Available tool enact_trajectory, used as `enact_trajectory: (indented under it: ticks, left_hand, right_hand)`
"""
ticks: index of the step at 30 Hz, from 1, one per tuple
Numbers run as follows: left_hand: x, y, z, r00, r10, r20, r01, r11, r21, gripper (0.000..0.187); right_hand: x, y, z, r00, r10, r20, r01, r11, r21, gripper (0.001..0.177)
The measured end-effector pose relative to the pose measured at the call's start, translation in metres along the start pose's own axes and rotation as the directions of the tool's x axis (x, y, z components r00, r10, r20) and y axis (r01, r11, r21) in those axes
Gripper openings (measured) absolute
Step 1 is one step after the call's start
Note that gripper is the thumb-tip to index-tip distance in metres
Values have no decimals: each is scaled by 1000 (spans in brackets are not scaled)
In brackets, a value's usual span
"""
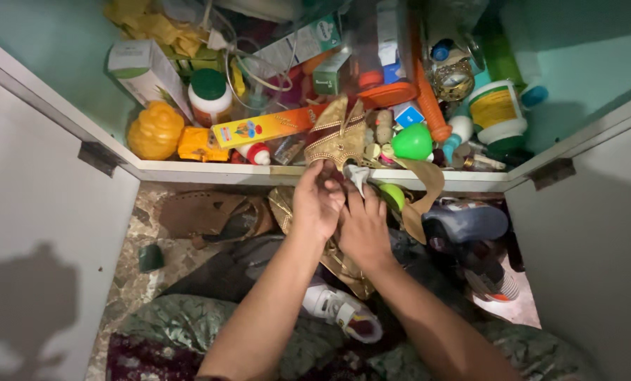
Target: The person wipes the exterior and sole of a gold-colored shoe using a white cloth while seated in front of a storage cabinet.
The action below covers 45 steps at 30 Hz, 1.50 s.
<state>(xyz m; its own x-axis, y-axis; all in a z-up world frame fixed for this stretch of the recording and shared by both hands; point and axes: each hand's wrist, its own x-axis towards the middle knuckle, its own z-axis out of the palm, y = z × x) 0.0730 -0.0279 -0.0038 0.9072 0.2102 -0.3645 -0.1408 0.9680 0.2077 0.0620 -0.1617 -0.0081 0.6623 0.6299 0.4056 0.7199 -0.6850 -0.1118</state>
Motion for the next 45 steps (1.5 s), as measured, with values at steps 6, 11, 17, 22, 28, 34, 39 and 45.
enact_trajectory:
  ticks: [6,11,17,22,28,34,39,45]
  left_hand:
    - [-11,1,1,997,-10,72,8,999,33,23]
    - [-18,2,3,952,-139,274,142,990,9,19]
    - [-36,-11,22,928,-137,345,152,988,-17,12]
    - [-64,-4,46,966,-84,246,63,994,92,13]
    - [-81,-1,59,992,-89,89,56,946,320,18]
    - [-93,-14,65,992,-75,104,60,988,140,24]
    - [-103,-35,69,981,26,193,-27,1000,-1,26]
    - [-90,-23,57,996,-6,90,-3,995,101,27]
  right_hand:
    - [0,1,7,1000,20,24,-19,999,-35,46]
    - [2,-1,6,995,81,49,-83,996,37,47]
    - [4,-4,-2,961,231,151,-269,904,333,48]
    - [1,9,-2,998,1,-66,14,973,232,48]
    - [6,8,-4,993,-26,-118,63,944,323,42]
    - [10,25,-16,981,186,56,-195,934,301,54]
    - [6,23,-35,986,16,-165,10,988,155,50]
    - [5,42,-19,991,60,-122,24,806,591,24]
